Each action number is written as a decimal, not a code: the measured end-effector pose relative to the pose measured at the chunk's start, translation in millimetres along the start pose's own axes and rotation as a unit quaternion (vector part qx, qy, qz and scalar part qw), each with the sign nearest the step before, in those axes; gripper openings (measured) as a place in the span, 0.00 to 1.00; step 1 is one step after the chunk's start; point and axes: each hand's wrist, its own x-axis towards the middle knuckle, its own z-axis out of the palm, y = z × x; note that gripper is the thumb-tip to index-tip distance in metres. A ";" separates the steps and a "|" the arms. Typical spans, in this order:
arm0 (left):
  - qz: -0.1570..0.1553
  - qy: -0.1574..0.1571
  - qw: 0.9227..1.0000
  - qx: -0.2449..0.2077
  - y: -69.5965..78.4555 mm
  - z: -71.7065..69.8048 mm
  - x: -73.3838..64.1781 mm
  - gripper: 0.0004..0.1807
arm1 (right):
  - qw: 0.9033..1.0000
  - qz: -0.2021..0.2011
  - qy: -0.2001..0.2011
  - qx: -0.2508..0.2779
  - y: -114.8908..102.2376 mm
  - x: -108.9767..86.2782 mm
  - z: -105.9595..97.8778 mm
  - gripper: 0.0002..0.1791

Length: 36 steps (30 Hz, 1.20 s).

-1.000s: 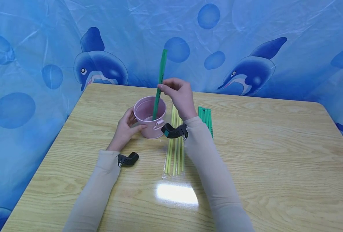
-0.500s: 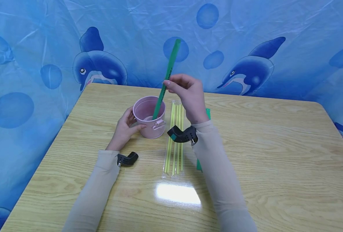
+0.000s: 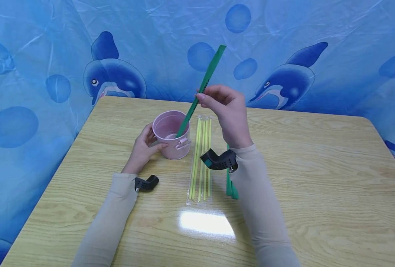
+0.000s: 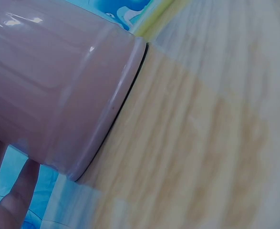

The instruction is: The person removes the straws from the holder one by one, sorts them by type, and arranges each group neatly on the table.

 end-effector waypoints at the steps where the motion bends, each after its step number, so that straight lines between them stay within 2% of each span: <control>1: 0.001 0.000 1.000 0.000 0.0 0.0 -0.1 0.42 | 1.000 -0.002 0.000 -0.001 -1.0 -1.0 -0.7 0.06; 9: 0.003 0.000 1.000 -0.004 1.6 1.3 -1.2 0.42 | 1.000 -0.027 0.002 -0.011 -11.8 -10.0 -9.0 0.07; 16: -0.006 0.001 1.000 -0.011 1.9 1.8 0.2 0.42 | 0.999 -0.039 -0.018 -0.012 -20.9 -22.6 -22.0 0.06; 21: -0.014 0.002 1.000 -0.016 1.9 1.9 1.5 0.42 | 0.996 -0.075 0.009 0.040 -24.2 -32.6 -36.2 0.05; 24: -0.008 0.005 1.000 -0.010 2.6 2.9 1.3 0.41 | 0.994 -0.093 0.036 0.055 -26.0 -39.7 -48.3 0.06; 29: 0.008 0.008 1.000 -0.004 0.7 3.3 0.0 0.41 | 0.994 -0.073 0.067 0.050 -27.2 -50.3 -71.0 0.05; 36: 0.008 0.006 1.000 -0.006 0.7 2.1 -0.2 0.41 | 0.996 -0.036 0.081 0.023 -22.9 -60.9 -101.2 0.07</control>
